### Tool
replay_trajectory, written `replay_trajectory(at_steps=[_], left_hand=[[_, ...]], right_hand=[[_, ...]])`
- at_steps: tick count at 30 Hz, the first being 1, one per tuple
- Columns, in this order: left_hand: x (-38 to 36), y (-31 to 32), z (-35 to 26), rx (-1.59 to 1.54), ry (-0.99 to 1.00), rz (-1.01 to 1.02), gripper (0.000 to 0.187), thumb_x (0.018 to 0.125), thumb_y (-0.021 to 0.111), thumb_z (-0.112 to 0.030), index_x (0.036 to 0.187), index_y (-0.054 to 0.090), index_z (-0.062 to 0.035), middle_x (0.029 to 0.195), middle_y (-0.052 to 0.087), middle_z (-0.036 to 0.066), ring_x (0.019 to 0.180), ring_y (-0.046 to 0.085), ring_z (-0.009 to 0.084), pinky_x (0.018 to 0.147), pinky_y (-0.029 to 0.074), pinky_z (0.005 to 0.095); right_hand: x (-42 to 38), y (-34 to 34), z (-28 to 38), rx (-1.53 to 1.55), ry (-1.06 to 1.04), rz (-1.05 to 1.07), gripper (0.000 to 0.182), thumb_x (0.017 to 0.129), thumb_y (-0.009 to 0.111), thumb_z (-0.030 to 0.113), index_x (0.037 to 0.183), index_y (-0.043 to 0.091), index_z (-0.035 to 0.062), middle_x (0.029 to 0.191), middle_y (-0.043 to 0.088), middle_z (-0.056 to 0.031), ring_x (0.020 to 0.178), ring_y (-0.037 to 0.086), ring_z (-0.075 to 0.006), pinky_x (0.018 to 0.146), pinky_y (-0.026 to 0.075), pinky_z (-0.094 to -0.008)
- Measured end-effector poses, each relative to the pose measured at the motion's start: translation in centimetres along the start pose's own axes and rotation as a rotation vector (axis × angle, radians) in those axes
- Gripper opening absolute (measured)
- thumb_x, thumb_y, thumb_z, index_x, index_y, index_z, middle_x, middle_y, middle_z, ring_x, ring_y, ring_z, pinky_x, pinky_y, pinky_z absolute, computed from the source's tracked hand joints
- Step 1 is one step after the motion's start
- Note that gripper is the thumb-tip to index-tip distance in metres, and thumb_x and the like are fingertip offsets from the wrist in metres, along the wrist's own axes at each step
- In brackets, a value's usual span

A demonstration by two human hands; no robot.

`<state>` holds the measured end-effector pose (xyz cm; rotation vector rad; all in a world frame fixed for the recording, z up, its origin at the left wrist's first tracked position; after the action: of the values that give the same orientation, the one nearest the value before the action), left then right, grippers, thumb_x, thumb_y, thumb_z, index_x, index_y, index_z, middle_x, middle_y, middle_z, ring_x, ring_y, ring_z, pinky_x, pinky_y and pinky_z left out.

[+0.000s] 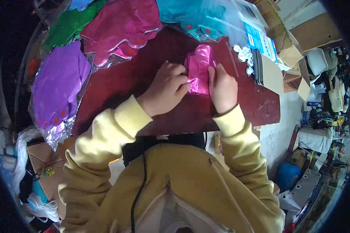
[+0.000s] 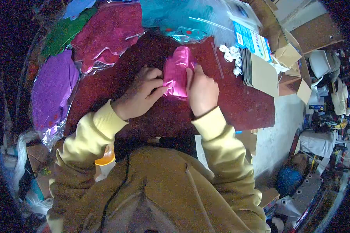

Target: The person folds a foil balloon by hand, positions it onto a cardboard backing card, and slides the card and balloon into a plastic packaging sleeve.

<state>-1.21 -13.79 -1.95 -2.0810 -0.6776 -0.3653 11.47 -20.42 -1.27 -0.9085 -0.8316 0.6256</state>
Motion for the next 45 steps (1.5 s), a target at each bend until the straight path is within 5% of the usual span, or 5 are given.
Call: replay_trajectory(at_steps=[10, 21, 30, 38, 45], left_hand=[[0.1, -1.5, -0.6, 0.251, -0.09, -0.116, 0.019, 0.072, 0.072, -0.015, 0.066, 0.058, -0.0037, 0.087, 0.053, 0.006, 0.088, 0.048, 0.0273, 0.08, 0.038, 0.0391], [-0.3, 0.4, -1.3, 0.457, -0.018, 0.031, 0.04, 0.084, 0.061, -0.019, 0.121, 0.05, -0.0068, 0.126, 0.049, 0.015, 0.121, 0.044, 0.0294, 0.105, 0.029, 0.0498], [-0.3, 1.1, -0.8, 0.567, -0.081, 0.134, 0.038, 0.087, 0.055, -0.018, 0.122, 0.05, -0.0034, 0.133, 0.046, 0.014, 0.128, 0.039, 0.027, 0.106, 0.026, 0.0538], [1.0, -3.9, 5.6, -0.353, -0.499, -0.184, 0.036, 0.084, 0.065, -0.024, 0.109, 0.057, 0.0007, 0.105, 0.06, 0.013, 0.096, 0.058, 0.0175, 0.085, 0.045, 0.034], [1.9, -2.4, 5.8, -0.508, -0.509, 0.184, 0.028, 0.077, 0.073, -0.023, 0.072, 0.061, 0.0012, 0.06, 0.054, 0.005, 0.059, 0.047, 0.0074, 0.057, 0.037, 0.0257]], right_hand=[[0.9, 1.7, -0.4, -0.374, 0.053, 0.064, 0.035, 0.093, 0.043, 0.041, 0.086, 0.058, 0.0104, 0.061, 0.062, -0.0191, 0.06, 0.063, -0.039, 0.051, 0.05, -0.0468], [1.4, 1.7, -0.2, -0.378, 0.058, 0.104, 0.035, 0.093, 0.044, 0.041, 0.086, 0.059, 0.0095, 0.064, 0.063, -0.0191, 0.063, 0.064, -0.0383, 0.054, 0.05, -0.0476], [4.5, 3.2, -3.4, 0.147, -0.052, 0.291, 0.024, 0.088, 0.06, 0.026, 0.08, 0.056, 0.0032, 0.074, 0.066, -0.0163, 0.069, 0.066, -0.0254, 0.061, 0.049, -0.0343], [3.2, 1.7, 0.7, 0.949, -0.012, 0.481, 0.012, 0.083, 0.065, 0.003, 0.079, 0.054, 0.0042, 0.072, 0.058, 0.0015, 0.069, 0.051, -0.0059, 0.063, 0.04, -0.0229], [2.8, 3.4, 1.2, 1.165, 0.04, 0.546, 0.013, 0.082, 0.066, 0.001, 0.086, 0.054, 0.0036, 0.076, 0.056, 0.0023, 0.073, 0.049, -0.0047, 0.069, 0.039, -0.0209]])
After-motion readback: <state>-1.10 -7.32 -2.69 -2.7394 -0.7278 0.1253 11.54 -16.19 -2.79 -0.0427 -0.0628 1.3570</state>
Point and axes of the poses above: each hand's wrist, its own x-axis towards the middle knuckle, its own y-axis out of the palm, z = x × y, the point moved 9 cm from there along x, towards the middle knuckle
